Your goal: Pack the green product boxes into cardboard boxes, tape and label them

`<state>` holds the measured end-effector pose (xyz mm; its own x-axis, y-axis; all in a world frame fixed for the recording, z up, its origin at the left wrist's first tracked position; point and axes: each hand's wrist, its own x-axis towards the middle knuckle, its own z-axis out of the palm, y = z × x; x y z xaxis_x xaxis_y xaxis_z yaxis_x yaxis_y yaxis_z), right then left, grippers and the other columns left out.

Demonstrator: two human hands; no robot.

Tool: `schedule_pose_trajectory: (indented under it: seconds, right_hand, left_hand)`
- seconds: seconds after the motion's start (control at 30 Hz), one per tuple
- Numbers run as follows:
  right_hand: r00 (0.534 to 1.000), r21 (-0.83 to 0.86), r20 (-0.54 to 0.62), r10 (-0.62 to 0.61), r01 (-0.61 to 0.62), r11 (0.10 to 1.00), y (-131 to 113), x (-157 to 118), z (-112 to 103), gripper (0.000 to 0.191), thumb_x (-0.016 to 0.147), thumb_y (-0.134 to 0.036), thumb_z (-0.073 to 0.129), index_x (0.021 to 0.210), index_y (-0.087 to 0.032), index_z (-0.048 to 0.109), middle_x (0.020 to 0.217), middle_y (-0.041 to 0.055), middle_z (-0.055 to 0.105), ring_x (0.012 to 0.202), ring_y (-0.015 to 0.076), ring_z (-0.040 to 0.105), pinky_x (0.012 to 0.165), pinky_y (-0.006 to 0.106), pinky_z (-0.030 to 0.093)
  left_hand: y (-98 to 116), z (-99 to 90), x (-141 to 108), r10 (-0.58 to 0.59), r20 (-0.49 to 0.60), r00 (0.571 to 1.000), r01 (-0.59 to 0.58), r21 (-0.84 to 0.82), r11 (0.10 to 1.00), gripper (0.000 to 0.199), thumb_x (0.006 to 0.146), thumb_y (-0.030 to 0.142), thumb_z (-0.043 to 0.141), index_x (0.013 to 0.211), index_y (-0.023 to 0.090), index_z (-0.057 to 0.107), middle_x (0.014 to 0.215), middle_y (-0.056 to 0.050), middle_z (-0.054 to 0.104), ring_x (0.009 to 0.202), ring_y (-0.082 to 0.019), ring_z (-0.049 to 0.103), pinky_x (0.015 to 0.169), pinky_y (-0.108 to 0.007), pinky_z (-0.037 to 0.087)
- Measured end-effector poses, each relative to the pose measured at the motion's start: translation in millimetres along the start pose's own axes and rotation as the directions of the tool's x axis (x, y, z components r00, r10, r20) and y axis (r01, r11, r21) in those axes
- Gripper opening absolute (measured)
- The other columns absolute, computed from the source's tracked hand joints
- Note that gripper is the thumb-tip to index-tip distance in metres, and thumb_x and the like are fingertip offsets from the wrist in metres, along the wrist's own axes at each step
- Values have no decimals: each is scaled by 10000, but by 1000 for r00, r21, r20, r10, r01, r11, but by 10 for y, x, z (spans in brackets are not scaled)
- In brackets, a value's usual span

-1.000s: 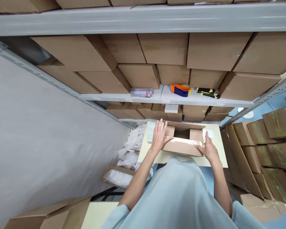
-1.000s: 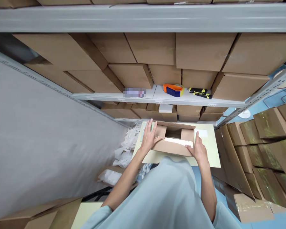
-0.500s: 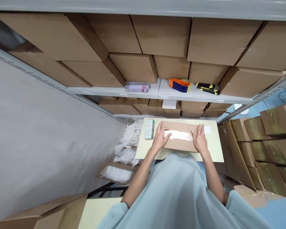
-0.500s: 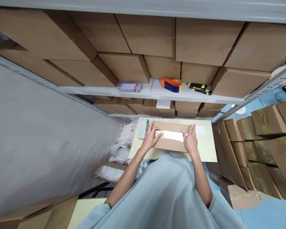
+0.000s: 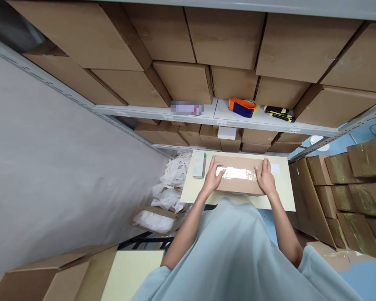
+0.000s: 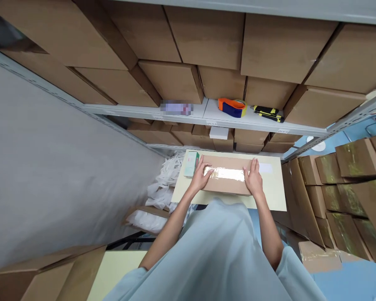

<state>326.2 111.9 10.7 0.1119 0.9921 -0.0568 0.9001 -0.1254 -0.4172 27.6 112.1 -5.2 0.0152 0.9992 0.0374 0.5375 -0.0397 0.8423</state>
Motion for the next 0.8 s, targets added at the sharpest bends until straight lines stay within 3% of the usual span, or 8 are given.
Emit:
schedule_pose_trajectory:
  seconds: [0.2, 0.43, 0.57, 0.67, 0.8]
  right_hand:
    - [999, 42, 37, -25, 24, 999, 2, -66, 30, 837, 1157, -613, 273, 1847, -149, 171, 1877, 242, 258, 1497, 411, 616, 1049, 522, 637]
    - [994, 92, 105, -23, 13, 996, 154, 567, 89, 846, 1152, -616, 305, 1840, -135, 194, 1859, 235, 310, 1601, 406, 500, 1156, 551, 574]
    - [984, 81, 167, 67, -82, 993, 259, 540, 306, 813, 1170, -557, 241, 1844, -112, 143, 1765, 270, 461, 1488, 399, 607, 1117, 530, 578]
    - [979, 69, 166, 118, -131, 989, 247, 347, 485, 792, 1185, -547, 199, 1853, -132, 105, 1661, 247, 591, 1374, 382, 683, 1090, 474, 577]
    - [979, -11, 174, 106, -106, 994, 68, 173, 626, 770, 1195, -516, 248, 1861, -174, 68, 1598, 232, 649, 1190, 362, 752, 995, 428, 598]
  left_hand:
    - [-105, 0, -148, 8, -53, 999, -9, -22, 1000, 213, 1081, 409, 622, 1210, 245, 664, 1860, -174, 343, 1674, -356, 446, 1273, -516, 479]
    - [0, 180, 297, -41, -53, 998, 42, 5, 999, 219, 1056, 410, 642, 1212, 259, 672, 1839, -138, 391, 1469, -346, 635, 1236, -541, 517]
    - [27, 313, 337, -26, -25, 999, 27, 44, 999, 190, 1070, 375, 621, 1208, 256, 673, 1894, -133, 263, 1422, -350, 665, 1206, -529, 535]
    - [-175, 318, 220, -54, 8, 999, 54, 40, 998, 192, 1076, 384, 610, 1201, 251, 669, 1891, -145, 265, 1457, -357, 647, 1212, -524, 524]
    - [-592, 242, 35, -125, -43, 991, 124, -14, 992, 165, 1071, 378, 587, 1170, 256, 637, 1810, -165, 432, 1684, -326, 416, 1316, -517, 426]
